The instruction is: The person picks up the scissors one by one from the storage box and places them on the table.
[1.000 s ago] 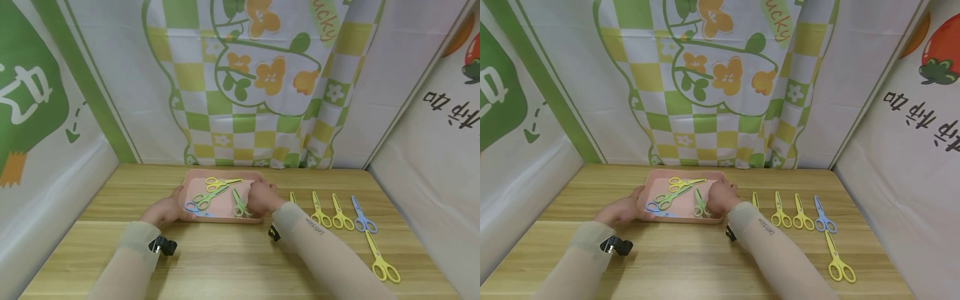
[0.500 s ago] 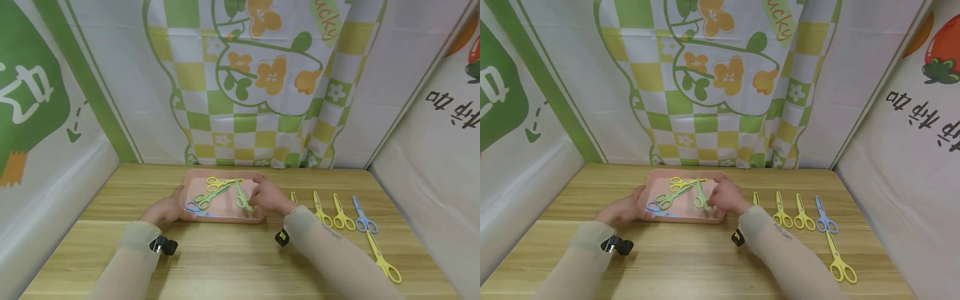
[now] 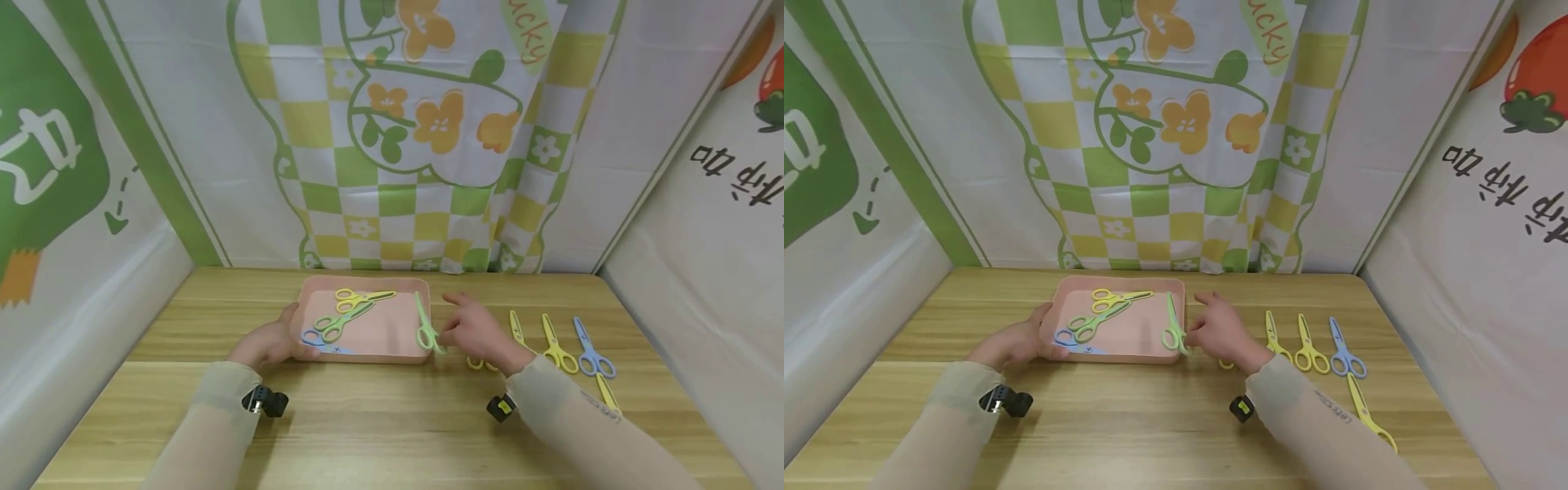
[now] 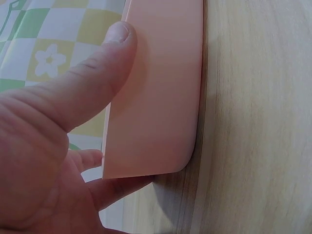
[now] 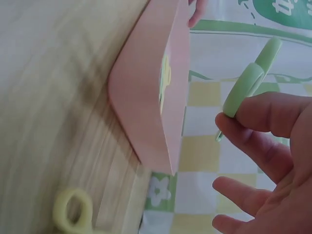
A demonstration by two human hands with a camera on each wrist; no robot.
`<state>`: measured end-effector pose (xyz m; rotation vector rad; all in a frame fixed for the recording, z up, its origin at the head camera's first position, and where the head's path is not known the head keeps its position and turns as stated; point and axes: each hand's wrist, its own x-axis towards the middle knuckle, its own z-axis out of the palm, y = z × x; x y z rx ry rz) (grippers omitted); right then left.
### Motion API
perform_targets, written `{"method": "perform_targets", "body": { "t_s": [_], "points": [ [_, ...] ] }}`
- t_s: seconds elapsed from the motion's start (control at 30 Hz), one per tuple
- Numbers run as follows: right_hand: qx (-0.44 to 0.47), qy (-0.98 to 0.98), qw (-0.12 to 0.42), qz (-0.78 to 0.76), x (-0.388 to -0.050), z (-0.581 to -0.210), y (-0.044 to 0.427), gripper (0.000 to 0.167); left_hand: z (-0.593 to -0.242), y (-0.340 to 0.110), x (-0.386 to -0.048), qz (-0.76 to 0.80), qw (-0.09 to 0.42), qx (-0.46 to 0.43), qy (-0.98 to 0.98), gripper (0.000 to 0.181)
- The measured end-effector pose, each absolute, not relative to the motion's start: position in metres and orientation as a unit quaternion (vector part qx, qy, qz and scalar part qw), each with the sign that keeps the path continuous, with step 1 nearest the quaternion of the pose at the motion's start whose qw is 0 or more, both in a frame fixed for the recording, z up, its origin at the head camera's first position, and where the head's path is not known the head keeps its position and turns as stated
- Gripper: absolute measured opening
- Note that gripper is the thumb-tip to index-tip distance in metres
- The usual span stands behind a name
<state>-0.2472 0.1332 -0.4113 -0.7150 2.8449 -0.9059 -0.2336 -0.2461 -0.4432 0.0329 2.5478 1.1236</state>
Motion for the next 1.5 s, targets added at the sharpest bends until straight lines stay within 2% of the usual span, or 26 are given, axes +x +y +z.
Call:
{"method": "perform_targets", "body": {
  "t_s": [0.43, 0.63, 0.87, 1.1, 1.5],
  "points": [
    [-0.233, 0.944, -0.032, -0.232, -0.205, -0.414, 0.189, 0.024, -0.445, -0.247, -0.235, 0.387, 0.193, 0.01, 0.901, 0.125],
    [-0.219, 0.95, -0.025, -0.219, -0.186, -0.416, 0.205, 0.026, -0.444, -0.247, -0.235, 0.383, 0.191, 0.009, 0.904, 0.125],
    [-0.231, 0.956, -0.034, -0.179, -0.158, -0.424, 0.224, 0.036, -0.448, -0.246, -0.235, 0.401, 0.187, 0.007, 0.897, 0.126],
    [-0.213, 0.964, -0.032, -0.156, -0.134, -0.432, 0.236, 0.037, -0.447, -0.246, -0.234, 0.404, 0.182, 0.002, 0.897, 0.128],
    [-0.205, 0.972, -0.039, -0.107, -0.121, -0.447, 0.245, 0.037, -0.445, -0.245, -0.233, 0.407, 0.178, -0.004, 0.896, 0.126]
  ]
}}
